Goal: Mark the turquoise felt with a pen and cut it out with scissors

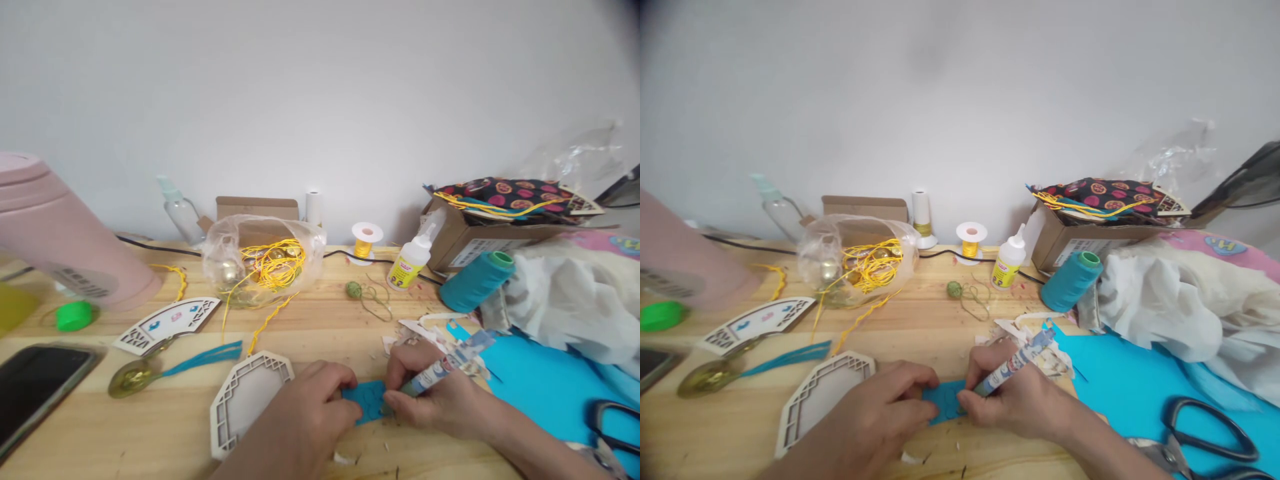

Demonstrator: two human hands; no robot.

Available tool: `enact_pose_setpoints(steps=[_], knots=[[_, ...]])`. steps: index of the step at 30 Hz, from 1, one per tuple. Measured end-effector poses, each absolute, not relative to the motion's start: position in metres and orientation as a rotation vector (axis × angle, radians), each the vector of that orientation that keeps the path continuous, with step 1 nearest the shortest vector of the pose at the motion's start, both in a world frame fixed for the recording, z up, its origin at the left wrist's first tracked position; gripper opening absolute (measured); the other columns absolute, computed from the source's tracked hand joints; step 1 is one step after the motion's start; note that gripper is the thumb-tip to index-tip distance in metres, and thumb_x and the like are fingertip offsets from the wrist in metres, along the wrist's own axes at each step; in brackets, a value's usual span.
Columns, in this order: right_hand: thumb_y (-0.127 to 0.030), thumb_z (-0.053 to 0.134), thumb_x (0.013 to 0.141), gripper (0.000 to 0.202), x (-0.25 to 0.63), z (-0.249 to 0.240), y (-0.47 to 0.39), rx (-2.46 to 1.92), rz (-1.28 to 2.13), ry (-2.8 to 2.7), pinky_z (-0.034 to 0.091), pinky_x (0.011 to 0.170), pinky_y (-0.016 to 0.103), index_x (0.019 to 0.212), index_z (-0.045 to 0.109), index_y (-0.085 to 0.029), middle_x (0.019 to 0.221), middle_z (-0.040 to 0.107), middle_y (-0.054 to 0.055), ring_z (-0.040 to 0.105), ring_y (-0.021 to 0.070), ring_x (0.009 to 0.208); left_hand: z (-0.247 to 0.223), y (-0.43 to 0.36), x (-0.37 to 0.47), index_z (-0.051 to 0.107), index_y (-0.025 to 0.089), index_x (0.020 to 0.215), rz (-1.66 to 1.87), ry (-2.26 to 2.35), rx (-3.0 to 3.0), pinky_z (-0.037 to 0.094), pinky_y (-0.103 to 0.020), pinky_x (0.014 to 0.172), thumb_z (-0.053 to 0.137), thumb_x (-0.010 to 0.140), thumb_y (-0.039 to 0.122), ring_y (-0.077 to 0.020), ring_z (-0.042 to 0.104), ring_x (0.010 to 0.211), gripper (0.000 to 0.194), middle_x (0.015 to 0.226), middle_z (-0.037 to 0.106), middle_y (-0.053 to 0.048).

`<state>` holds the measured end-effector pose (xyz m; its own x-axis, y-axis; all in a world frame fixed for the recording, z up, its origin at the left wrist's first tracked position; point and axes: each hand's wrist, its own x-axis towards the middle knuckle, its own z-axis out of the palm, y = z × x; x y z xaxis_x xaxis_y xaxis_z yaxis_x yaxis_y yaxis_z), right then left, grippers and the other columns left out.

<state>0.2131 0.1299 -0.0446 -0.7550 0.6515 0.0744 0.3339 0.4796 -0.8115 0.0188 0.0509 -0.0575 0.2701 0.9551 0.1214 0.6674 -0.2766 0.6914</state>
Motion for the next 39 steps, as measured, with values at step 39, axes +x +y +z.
enact_pose_setpoints(steps=[39], knots=[[-0.038,0.065,0.074,0.022,0.2123,-0.0416,0.1320,-0.777,1.454,-2.068,0.034,0.043,0.020,0.070,0.057,-0.018,0.057,0.058,-0.001,0.048,0.0110,0.049,-0.0554,0.0499,0.0201,0.064,0.025,0.083,0.792,1.472,2.120,0.046,-0.022,0.059,0.048,0.074,0.014,-0.0150,0.057,0.071,0.021,0.077,0.063,0.002]])
